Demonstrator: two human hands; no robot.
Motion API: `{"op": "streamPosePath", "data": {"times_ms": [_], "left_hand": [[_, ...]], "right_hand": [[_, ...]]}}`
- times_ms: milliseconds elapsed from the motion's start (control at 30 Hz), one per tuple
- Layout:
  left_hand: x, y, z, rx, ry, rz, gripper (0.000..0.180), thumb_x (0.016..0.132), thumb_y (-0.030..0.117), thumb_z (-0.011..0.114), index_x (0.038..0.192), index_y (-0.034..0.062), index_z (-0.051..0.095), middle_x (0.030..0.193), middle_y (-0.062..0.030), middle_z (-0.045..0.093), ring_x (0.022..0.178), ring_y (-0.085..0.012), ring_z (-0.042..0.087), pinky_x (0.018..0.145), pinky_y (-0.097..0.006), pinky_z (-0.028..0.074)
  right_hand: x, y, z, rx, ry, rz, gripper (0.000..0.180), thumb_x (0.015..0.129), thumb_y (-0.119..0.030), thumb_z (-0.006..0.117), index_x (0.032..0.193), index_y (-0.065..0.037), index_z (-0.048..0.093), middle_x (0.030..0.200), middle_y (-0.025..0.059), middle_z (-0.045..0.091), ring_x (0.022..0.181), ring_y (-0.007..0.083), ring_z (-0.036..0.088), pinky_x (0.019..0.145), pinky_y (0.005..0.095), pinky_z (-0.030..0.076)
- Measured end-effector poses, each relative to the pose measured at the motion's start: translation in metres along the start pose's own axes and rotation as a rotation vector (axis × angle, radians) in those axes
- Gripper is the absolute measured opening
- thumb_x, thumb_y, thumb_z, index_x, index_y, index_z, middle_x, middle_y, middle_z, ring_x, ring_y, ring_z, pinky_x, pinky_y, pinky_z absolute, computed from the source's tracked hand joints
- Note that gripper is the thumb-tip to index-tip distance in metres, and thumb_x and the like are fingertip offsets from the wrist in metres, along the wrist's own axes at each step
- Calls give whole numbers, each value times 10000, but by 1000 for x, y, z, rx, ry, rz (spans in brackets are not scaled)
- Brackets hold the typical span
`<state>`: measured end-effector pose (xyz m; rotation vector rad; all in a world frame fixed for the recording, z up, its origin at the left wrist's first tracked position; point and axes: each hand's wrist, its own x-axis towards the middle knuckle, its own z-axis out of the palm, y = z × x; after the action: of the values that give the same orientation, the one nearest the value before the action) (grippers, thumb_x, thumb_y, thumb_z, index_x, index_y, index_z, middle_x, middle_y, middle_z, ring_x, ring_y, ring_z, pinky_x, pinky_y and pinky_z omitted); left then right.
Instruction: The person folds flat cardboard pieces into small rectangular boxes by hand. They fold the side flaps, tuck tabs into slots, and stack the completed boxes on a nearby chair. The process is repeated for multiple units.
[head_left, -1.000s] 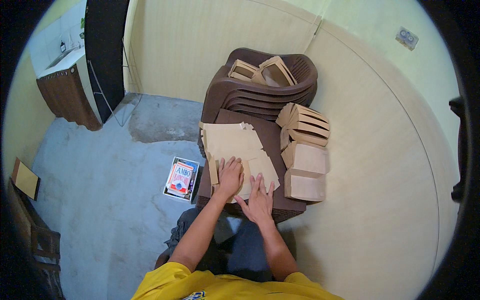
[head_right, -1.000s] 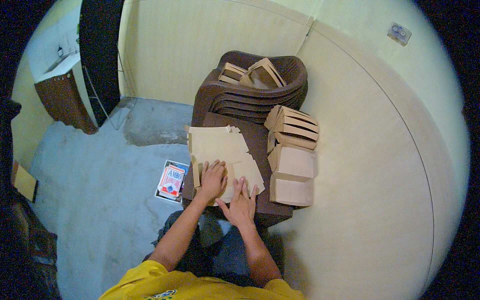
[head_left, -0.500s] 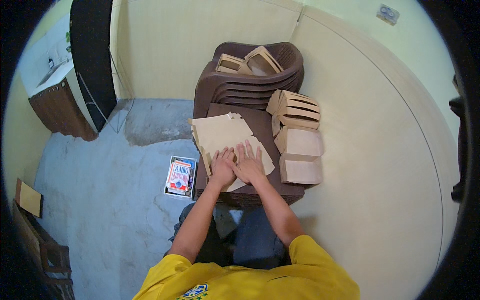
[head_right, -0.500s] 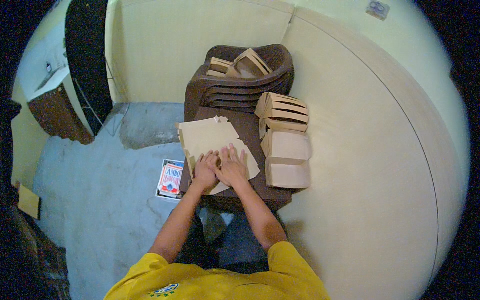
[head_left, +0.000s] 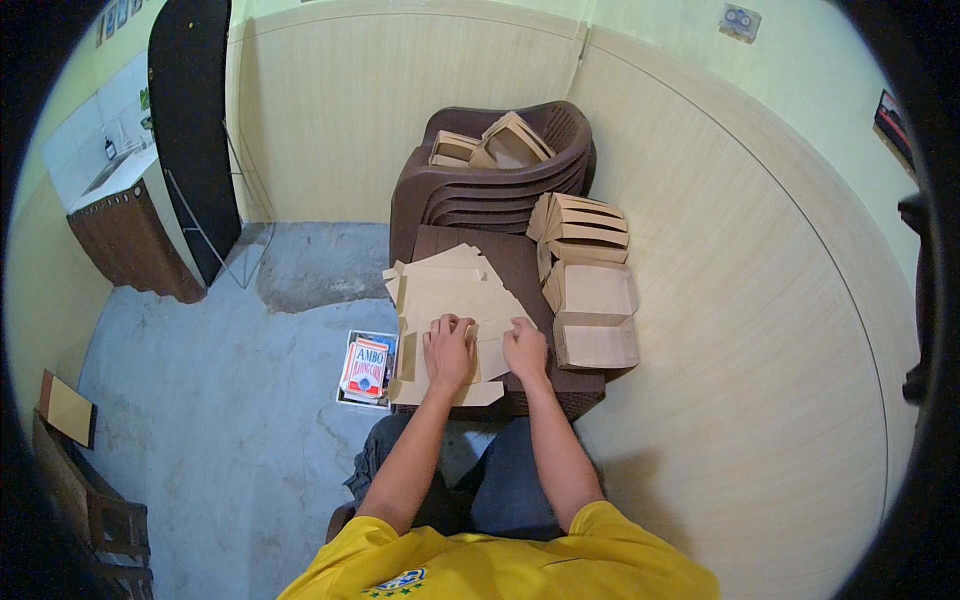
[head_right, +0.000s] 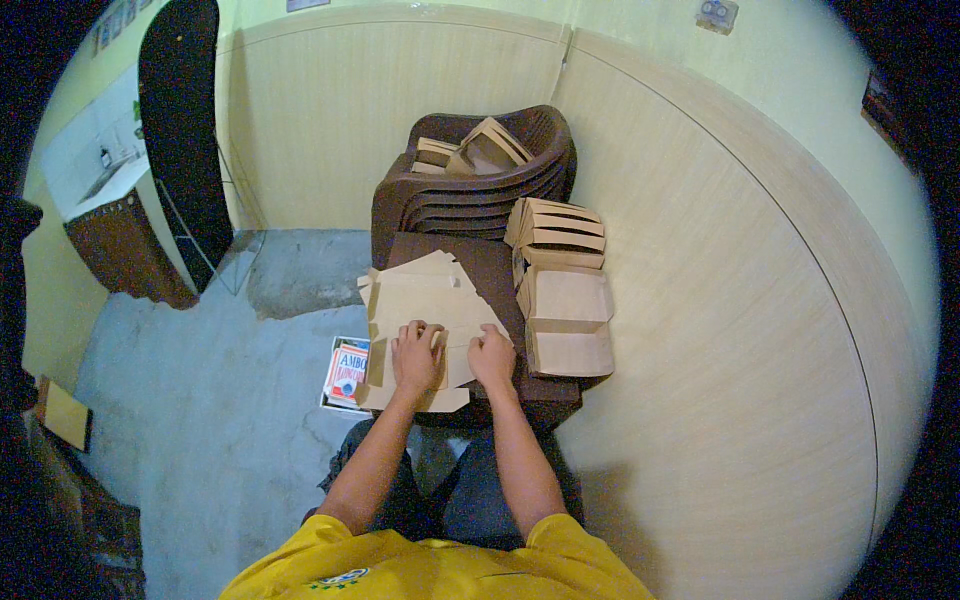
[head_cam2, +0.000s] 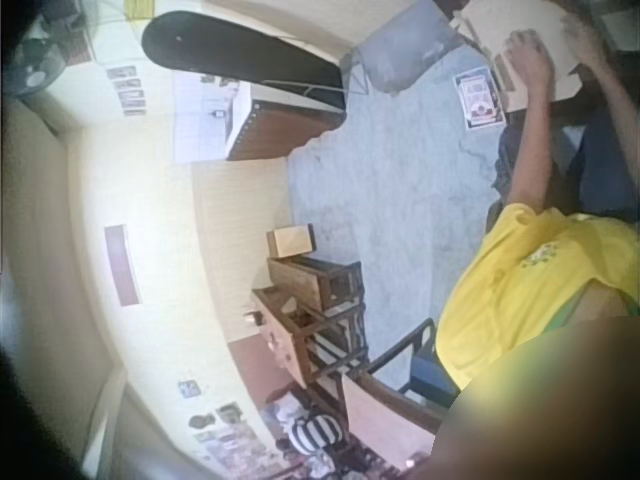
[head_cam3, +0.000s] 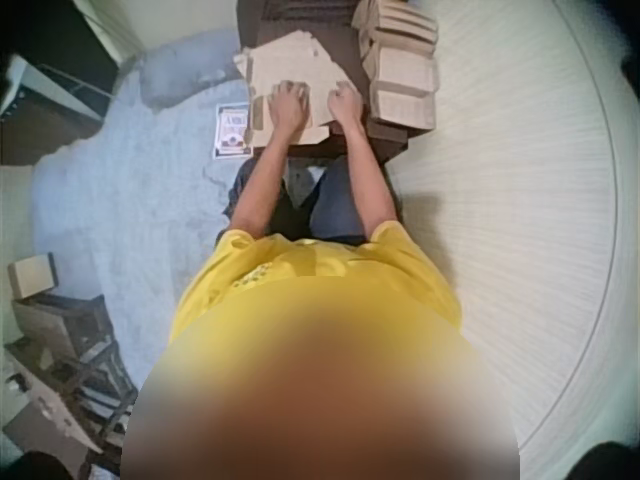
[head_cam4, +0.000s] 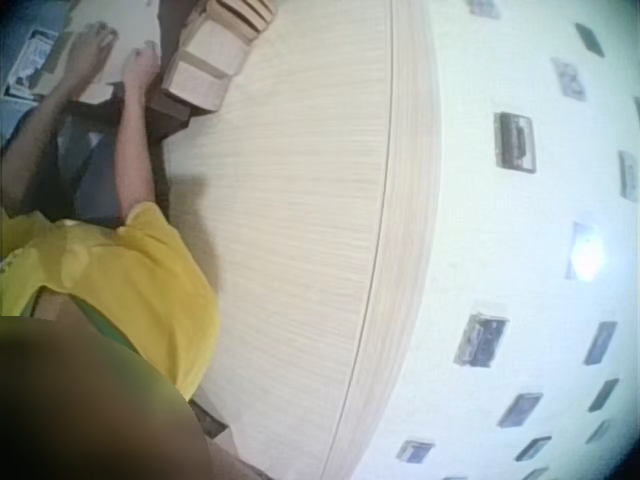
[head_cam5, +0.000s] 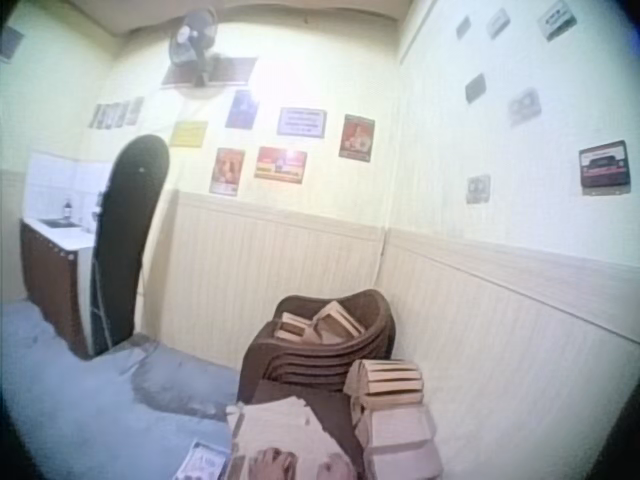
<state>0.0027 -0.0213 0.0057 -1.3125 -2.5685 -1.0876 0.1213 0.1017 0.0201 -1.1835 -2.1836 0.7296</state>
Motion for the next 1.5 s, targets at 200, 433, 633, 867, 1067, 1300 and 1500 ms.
{"op": "streamPosePath", "data": {"times_ms": [200,433,633,867,1067,1300,1500], "left_hand": [[0,-5,10,-1,59,91,387,947,183,714,1328,119,704,1396,-99,631,1370,-279,535,1175,-477,360],[2,-7,12,28,27,62,470,957,175,694,1413,77,634,1443,-118,618,1407,-279,521,1208,-477,335],[7,-5,7,-130,17,-53,461,992,166,637,1443,74,612,1421,-150,658,1404,-318,558,1236,-497,335],[2,-9,17,-8,35,27,380,979,179,639,1322,47,737,1465,-138,658,1438,-344,540,1240,-497,367],[2,-24,33,-4,94,74,351,932,153,658,1253,84,783,1425,-108,690,1360,-368,590,1155,-469,477],[7,-20,31,29,72,77,350,942,181,648,1252,90,783,1386,-103,707,1288,-347,619,1092,-444,524],[7,-26,27,-16,-22,72,389,986,220,631,1328,78,751,1434,-108,678,1326,-339,605,1138,-451,482]], "right_hand": [[19,-25,23,-182,-76,52,374,912,-141,591,1194,51,742,1136,334,745,1081,496,727,979,577,558],[42,-21,39,386,-178,366,366,899,-190,581,1024,68,809,1029,339,760,1054,466,750,963,538,573],[30,-16,63,349,-228,76,330,942,-111,579,1162,46,770,1070,247,791,1028,365,775,946,429,600],[-39,-12,30,-16,-168,-212,594,1042,-212,547,1593,-13,450,1519,262,575,1363,421,595,1151,566,448],[-55,-35,12,-455,-354,-224,999,1090,-708,290,1698,61,98,1768,237,252,1652,390,203,1303,660,96],[-61,-44,13,-402,-454,-205,969,1080,-712,321,1714,8,182,1796,254,114,1678,389,78,1296,704,28],[-49,-54,23,-402,-498,-57,957,1085,-701,311,1727,-13,142,1808,230,76,1686,362,29,1295,705,-5]]}}
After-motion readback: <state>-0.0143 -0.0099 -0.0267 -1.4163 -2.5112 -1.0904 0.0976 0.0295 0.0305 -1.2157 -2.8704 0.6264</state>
